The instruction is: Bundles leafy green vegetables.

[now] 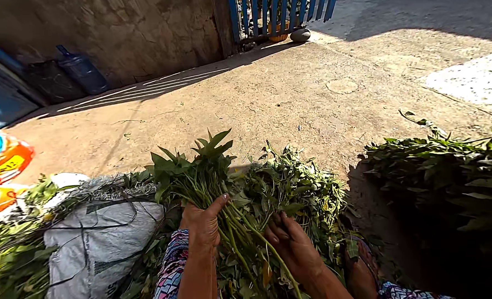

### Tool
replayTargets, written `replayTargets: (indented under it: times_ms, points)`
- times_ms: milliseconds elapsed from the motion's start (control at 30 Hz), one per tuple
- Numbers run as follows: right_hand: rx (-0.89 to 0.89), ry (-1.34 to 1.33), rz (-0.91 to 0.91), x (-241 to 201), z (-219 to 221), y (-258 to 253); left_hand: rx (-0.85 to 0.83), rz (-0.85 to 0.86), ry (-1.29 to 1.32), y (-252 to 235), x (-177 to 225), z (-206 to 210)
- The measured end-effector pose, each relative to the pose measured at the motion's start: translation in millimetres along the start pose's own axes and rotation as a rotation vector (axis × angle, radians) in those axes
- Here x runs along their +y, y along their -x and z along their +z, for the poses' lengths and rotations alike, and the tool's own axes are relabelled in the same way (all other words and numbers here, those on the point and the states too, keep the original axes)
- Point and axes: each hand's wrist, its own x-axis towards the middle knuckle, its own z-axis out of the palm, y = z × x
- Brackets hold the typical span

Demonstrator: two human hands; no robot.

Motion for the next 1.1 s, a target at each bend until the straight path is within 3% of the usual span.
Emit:
replayTargets:
  times_ms: [67,133,167,267,400,467,533,600,633,667,733,767,800,933,1000,1100]
  points:
    - [-0.017,0.439,0.192,-25,-25,8,0.039,0.056,-0.001,-5,9,-8]
    - [0.016,1.141,0.354,-45,-40,5,0.036,0.118,-0.037,-5,15,-11]
    - [0.045,1.368,0.383,-48,-39,1,0.029,0.141,-0.073,-4,15,-11]
    - [0.062,1.517,0.224,-35,-5,-13,0.008,0.164,-0.191,2,1,-2]
    - [-0.140,1.644,0.147,13,26,-26,-0.013,0.156,-0.253,8,-10,6]
    - [-0.131,1.804,-0.077,34,21,-14,0.059,0.185,-0.209,2,-5,-1]
    - [-0.067,1.961,-0.570,48,-12,-1,0.184,0.260,-0.118,-9,8,-16]
    - [-0.057,2.081,-0.765,48,-55,7,0.291,0.312,-0.079,-15,24,-33]
    - [-0.046,2.150,-0.725,45,-73,9,0.323,0.336,-0.092,-17,28,-39]
    - [-0.034,2.227,-0.545,42,-85,12,0.335,0.358,-0.117,-18,29,-45]
    - [-0.017,2.215,0.210,29,-84,1,0.339,0.387,-0.162,-19,29,-50]
    - [0.041,2.162,0.458,24,-85,-13,0.334,0.382,-0.176,-19,29,-51]
    - [0.147,2.102,0.565,22,-89,-26,0.320,0.365,-0.177,-19,28,-52]
    - [0.604,1.941,0.639,27,-114,-80,0.200,0.193,-0.100,-16,21,-51]
    - [0.683,1.912,0.673,36,-130,-100,0.143,0.100,-0.059,-12,19,-47]
    - [0.772,1.827,0.583,39,-132,-107,0.082,0.016,-0.016,-7,14,-42]
